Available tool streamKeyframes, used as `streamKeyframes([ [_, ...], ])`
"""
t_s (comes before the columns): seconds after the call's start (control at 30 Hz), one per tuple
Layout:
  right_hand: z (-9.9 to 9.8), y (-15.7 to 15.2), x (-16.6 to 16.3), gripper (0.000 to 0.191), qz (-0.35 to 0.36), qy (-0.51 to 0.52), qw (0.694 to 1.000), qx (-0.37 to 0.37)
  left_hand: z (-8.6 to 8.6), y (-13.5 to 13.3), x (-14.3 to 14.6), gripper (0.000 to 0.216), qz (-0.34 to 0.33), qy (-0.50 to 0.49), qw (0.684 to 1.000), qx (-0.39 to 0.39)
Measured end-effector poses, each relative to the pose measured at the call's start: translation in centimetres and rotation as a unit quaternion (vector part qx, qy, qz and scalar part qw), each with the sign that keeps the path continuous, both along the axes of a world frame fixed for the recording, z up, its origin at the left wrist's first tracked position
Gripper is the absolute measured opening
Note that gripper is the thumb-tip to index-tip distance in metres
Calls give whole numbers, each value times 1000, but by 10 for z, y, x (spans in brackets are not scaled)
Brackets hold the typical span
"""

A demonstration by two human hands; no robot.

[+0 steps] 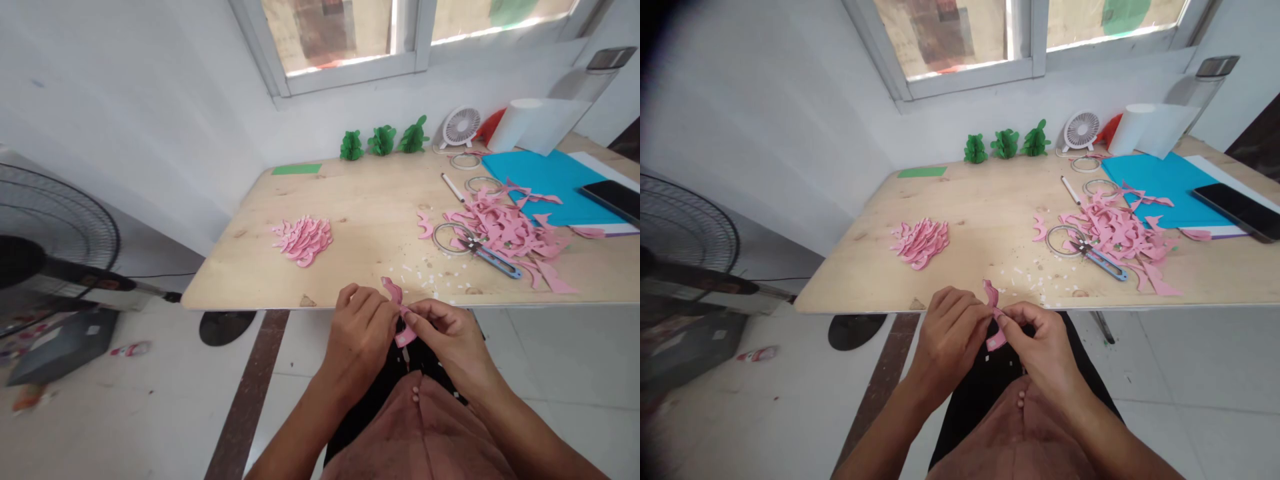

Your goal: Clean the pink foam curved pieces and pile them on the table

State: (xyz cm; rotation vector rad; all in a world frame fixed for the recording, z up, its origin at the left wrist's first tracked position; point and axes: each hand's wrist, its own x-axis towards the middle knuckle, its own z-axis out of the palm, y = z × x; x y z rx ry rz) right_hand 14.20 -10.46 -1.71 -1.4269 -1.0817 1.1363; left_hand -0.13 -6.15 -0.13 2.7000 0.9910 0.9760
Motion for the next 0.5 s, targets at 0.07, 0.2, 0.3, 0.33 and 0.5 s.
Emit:
streamKeyframes([
  [0.07, 0, 0, 0, 21, -6, 0, 1000, -2, 0, 1, -1, 15, -4, 7, 1000, -13],
  [0.2, 1, 0, 0, 22, -8, -2, 1000, -4, -2, 4, 0, 15, -10, -19, 999, -43],
  [0.3, 2, -1, -1, 23, -2, -1, 1000, -4, -2, 5, 1, 16, 0, -49, 997, -57],
  [0.33, 2, -1, -1, 23, -2, 2, 1000, -8, -2, 4, 1, 16, 8, -58, 996, -61],
  [0.5, 0, -2, 1, 22, -6, 29, 999, -25, 6, -4, -5, 13, 18, -113, 984, -136],
])
